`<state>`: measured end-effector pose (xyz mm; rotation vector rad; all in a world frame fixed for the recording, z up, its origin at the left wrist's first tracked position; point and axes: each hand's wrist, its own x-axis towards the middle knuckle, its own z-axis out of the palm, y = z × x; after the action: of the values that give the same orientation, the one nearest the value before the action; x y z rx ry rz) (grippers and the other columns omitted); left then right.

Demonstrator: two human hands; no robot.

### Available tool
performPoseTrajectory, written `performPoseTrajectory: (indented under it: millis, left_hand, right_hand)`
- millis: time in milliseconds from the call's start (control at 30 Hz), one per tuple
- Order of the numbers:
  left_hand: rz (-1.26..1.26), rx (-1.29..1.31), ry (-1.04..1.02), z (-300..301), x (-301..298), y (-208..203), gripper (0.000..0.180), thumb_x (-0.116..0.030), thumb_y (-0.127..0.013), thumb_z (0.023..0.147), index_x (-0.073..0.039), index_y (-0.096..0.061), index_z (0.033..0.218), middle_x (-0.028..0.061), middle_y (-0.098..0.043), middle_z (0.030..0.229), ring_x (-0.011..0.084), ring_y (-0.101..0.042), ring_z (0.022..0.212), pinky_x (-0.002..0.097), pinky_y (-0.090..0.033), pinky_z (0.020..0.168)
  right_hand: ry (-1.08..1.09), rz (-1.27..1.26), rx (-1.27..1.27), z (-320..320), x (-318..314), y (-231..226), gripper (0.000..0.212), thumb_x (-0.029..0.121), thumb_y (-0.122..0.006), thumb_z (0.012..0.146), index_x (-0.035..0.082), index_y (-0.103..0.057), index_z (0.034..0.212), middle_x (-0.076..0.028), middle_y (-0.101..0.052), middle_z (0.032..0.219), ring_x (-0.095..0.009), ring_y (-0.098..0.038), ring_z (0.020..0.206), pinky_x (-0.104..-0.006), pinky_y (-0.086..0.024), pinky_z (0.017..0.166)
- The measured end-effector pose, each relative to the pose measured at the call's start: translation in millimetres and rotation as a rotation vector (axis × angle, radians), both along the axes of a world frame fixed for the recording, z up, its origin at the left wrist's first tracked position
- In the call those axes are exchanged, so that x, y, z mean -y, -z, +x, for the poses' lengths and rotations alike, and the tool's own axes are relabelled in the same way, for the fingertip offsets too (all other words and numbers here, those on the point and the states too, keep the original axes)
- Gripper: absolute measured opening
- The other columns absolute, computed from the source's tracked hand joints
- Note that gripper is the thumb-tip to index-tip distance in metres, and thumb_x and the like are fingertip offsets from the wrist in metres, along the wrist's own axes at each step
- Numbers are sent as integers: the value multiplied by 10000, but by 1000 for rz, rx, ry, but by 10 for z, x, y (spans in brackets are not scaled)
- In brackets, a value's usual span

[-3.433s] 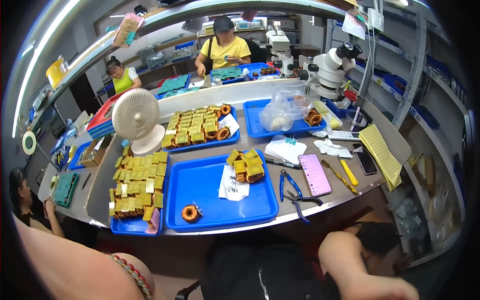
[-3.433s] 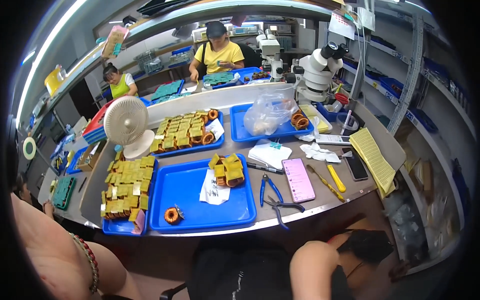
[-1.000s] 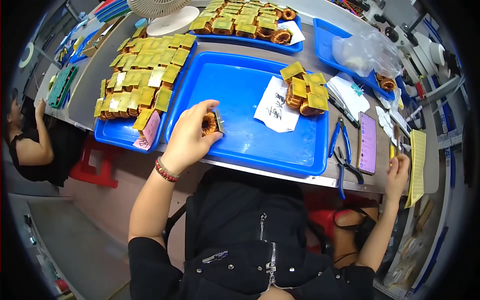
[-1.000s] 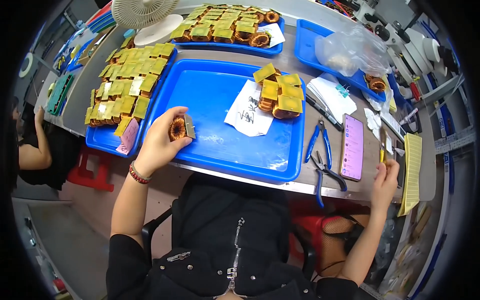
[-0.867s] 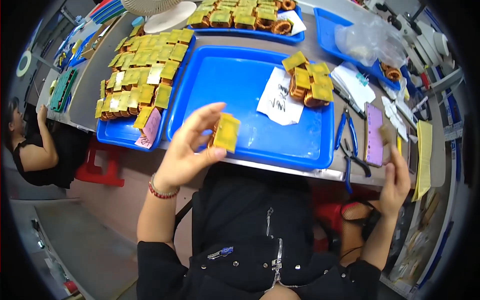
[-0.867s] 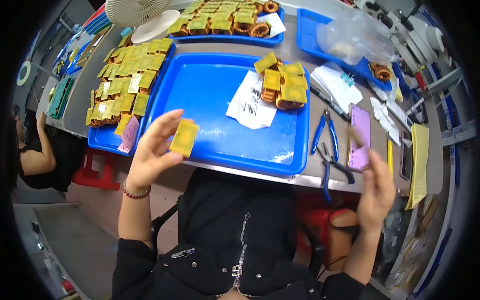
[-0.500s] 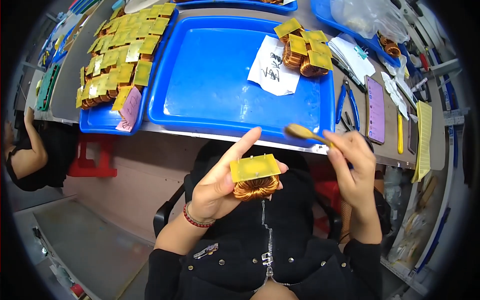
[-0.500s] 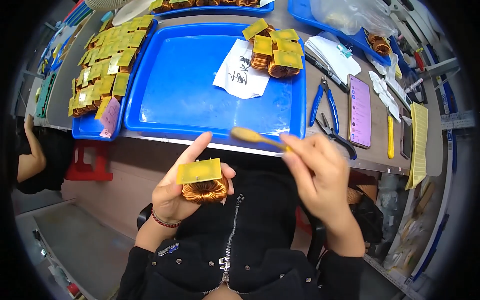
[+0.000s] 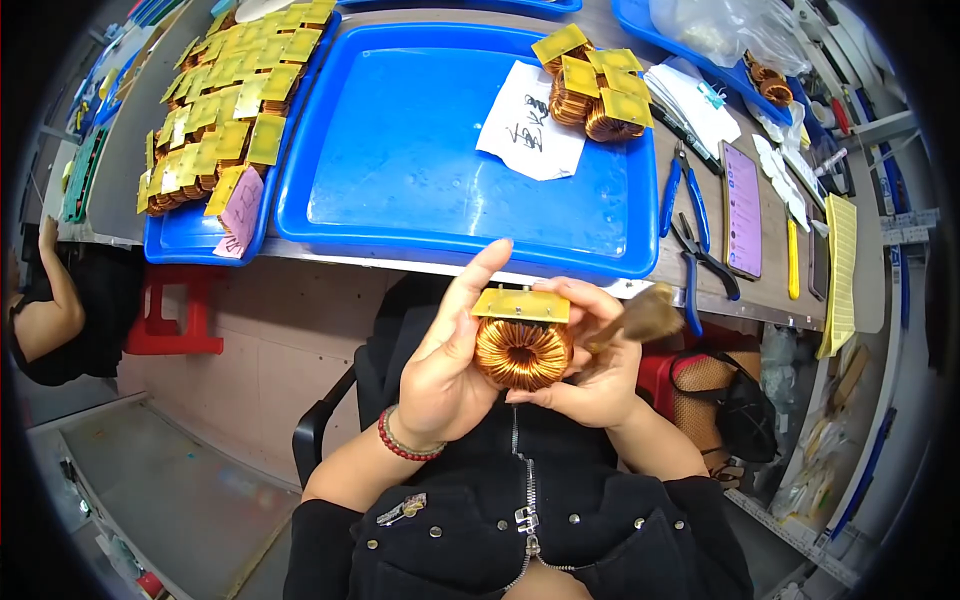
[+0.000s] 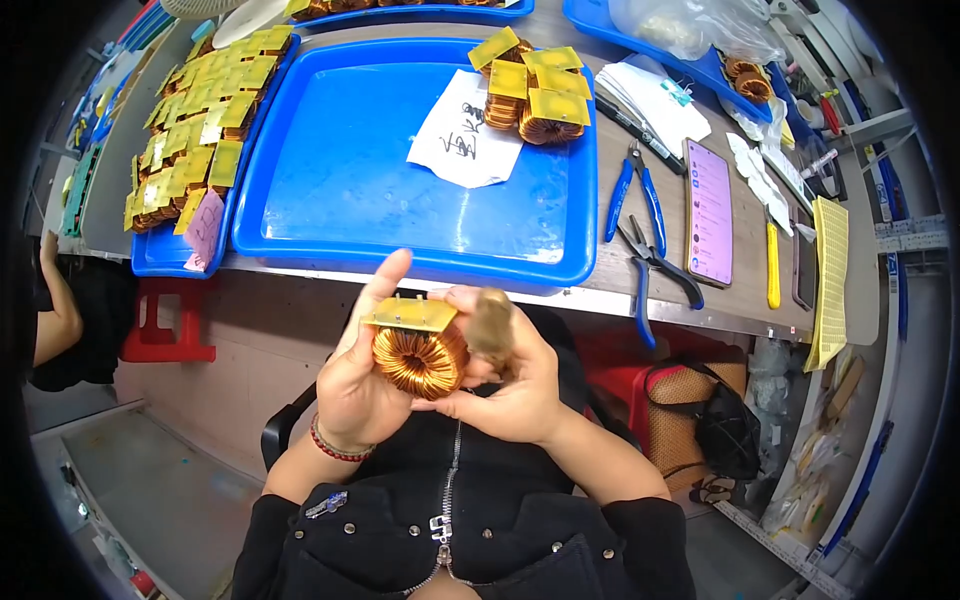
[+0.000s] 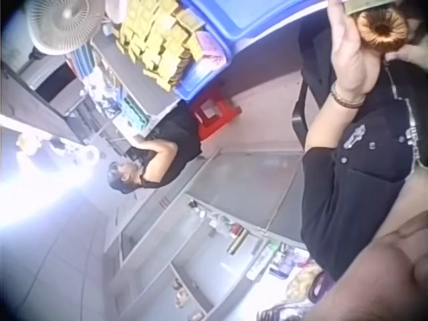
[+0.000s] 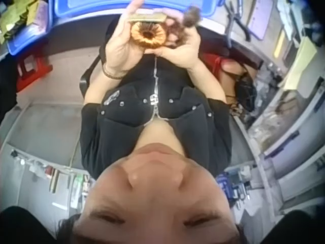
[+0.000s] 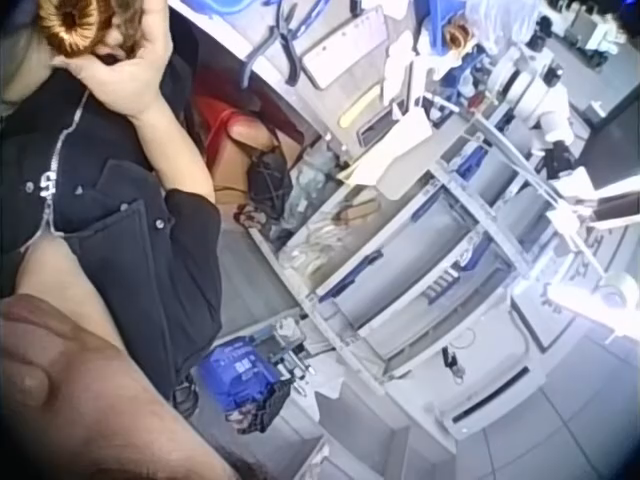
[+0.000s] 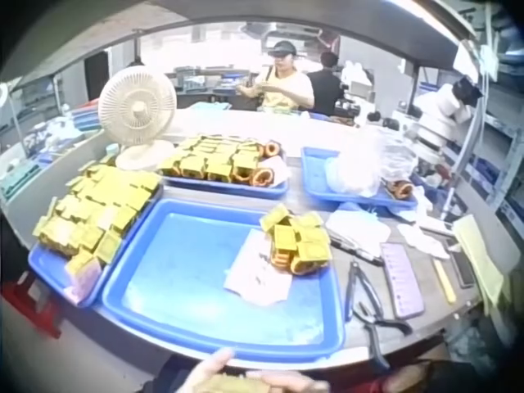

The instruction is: Cleaning and inspecting large copper coil electronic components using a small brush.

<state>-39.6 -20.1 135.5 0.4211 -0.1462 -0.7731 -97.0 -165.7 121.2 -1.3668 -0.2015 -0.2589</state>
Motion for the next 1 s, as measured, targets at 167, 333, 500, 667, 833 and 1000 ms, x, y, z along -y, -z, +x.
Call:
performPoseTrajectory:
  millis: [167,333,500,667,833,1000]
  left_hand:
    - [411,524,-164,-53,11,29,682,-298,-472,913,-11,-87,1397,118,-333,1285,186,-361,1204,322,-317,985]
    - [287,175,-37,-27,22,-65,785,-278,-546,878,-9,-26,1400,119,-410,1250,200,-447,1110,337,-372,934]
    - [-45,-15,56,40,-37,88,588,-373,-288,950,-29,-121,1396,182,-411,1244,276,-483,1088,373,-413,903]
    - [-42,-110,53,29,59,26,629,-435,-295,932,-26,-151,1387,176,-425,1190,285,-464,1045,377,-405,857]
    - [-93,-127,48,66,57,44,633,-433,-315,929,-33,-148,1390,155,-413,1170,273,-443,1002,362,-399,837]
    - [-110,-188,28,72,13,56,645,-439,-345,918,-67,-133,1400,152,-399,1173,281,-433,1008,374,-400,838]
  right_hand:
    - [390,-544,379,91,2,-82,539,-45,-737,590,58,-539,1081,-146,-523,1092,-219,-599,879,-264,-510,672]
    - [336,-721,296,79,3,-136,577,50,-777,588,69,-557,1122,-132,-518,1081,-185,-595,793,-245,-496,622]
    - [593,-700,40,-49,367,-264,527,332,-753,661,39,-610,1075,-105,-506,1023,-109,-492,685,-238,-419,572]
    - [638,-1345,358,-94,289,-390,282,195,-750,643,119,-694,908,-4,-509,753,-127,-463,530,-253,-320,434]
    - [356,-1417,447,-202,353,-546,287,122,-747,623,98,-685,902,-43,-459,795,-158,-477,596,-240,-336,486]
    - [756,-1330,243,49,593,-393,270,-57,-679,675,31,-672,930,-80,-460,874,-150,-458,612,-249,-362,522]
